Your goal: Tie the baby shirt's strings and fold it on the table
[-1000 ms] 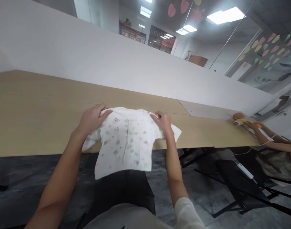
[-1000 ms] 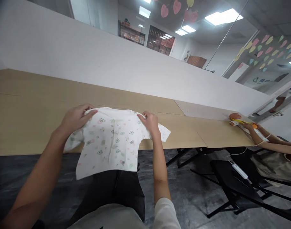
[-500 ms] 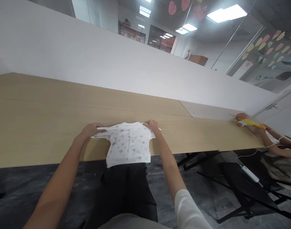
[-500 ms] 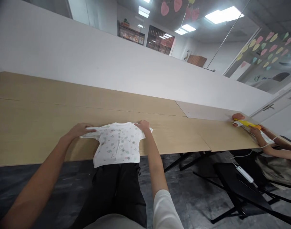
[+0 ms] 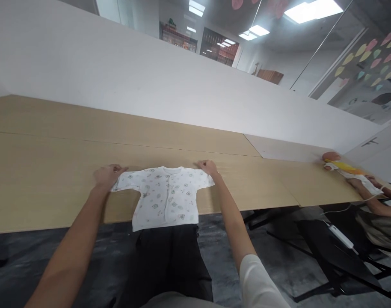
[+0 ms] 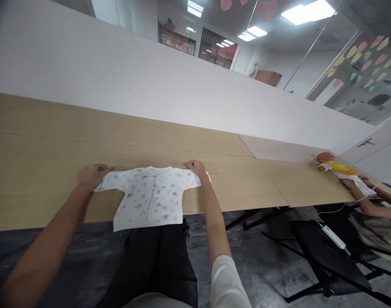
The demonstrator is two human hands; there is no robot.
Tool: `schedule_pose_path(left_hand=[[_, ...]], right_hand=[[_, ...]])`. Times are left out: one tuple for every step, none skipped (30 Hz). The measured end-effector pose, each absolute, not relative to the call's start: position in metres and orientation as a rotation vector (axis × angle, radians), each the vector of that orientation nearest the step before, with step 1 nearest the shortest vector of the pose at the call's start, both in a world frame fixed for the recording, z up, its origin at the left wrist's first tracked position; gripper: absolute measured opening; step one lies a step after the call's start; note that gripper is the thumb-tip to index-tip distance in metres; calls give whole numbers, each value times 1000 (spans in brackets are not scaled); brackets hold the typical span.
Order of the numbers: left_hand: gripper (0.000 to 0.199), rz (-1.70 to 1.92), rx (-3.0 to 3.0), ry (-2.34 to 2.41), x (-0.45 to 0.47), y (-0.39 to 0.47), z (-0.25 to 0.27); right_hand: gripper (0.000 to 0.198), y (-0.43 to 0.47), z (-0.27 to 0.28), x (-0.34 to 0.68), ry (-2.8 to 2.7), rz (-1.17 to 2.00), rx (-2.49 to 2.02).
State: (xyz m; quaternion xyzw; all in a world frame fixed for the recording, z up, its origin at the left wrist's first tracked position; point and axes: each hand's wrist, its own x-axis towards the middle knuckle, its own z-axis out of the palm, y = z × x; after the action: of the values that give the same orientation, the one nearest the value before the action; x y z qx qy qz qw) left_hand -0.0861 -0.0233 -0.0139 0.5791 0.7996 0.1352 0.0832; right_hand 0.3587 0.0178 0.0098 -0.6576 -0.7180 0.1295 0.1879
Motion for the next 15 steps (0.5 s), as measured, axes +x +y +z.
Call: schedule_pose_path(left_hand=[[57,405,1724,2428,-89,-24,-17],[57,405,1716,2472,-92,-24,-20],[57,403,1705,2513,-96,-25,-22],[58,400,1688,2550,-100,-25,-23],[59,398,1679,2574,-104,-25,-24],[59,394,1668,2586,-108,-25,-24],[59,390,1657,2591,-112,-25,-24],[58,384,1644,2586,-115,-25,-24],[58,376,1626,2582,-118,-26,-24],[58,372,1607,2586,-121,-27,-23],[58,378,1607,2594,-122,-28,-24],[58,401,1627,2606,-122,-31,-24],[57,447,1665,2619,-120,-34,-24],[54,523,1716,2618,-114,-37,-24],[51,619,1793,2561,-106,-41,-24]], right_hand=[[54,17,11,360,-2048,391,-1885],[55,15,11,362,-2070,416,-1922],[54,13,11,365,-2081,430,-1952],[52,11,11,369,-2084,437,-1969],[50,8,10,373,-2084,442,-1969],[49,6,8,378,-2080,446,-1959],[48,4,6,382,-2073,450,-1944],[48,2,5,386,-2065,448,-1933],[48,1,3,390,-2054,433,-1931],[48,1,2,392,-2042,401,-1940],[47,0,2,394,-2032,355,-1960],[45,0,2,395,-2024,299,-1988],[42,0,3,395,-2024,239,-2024],[39,0,5,392,-2029,171,-2064],[36,-1,7,387,-2038,98,-2098]])
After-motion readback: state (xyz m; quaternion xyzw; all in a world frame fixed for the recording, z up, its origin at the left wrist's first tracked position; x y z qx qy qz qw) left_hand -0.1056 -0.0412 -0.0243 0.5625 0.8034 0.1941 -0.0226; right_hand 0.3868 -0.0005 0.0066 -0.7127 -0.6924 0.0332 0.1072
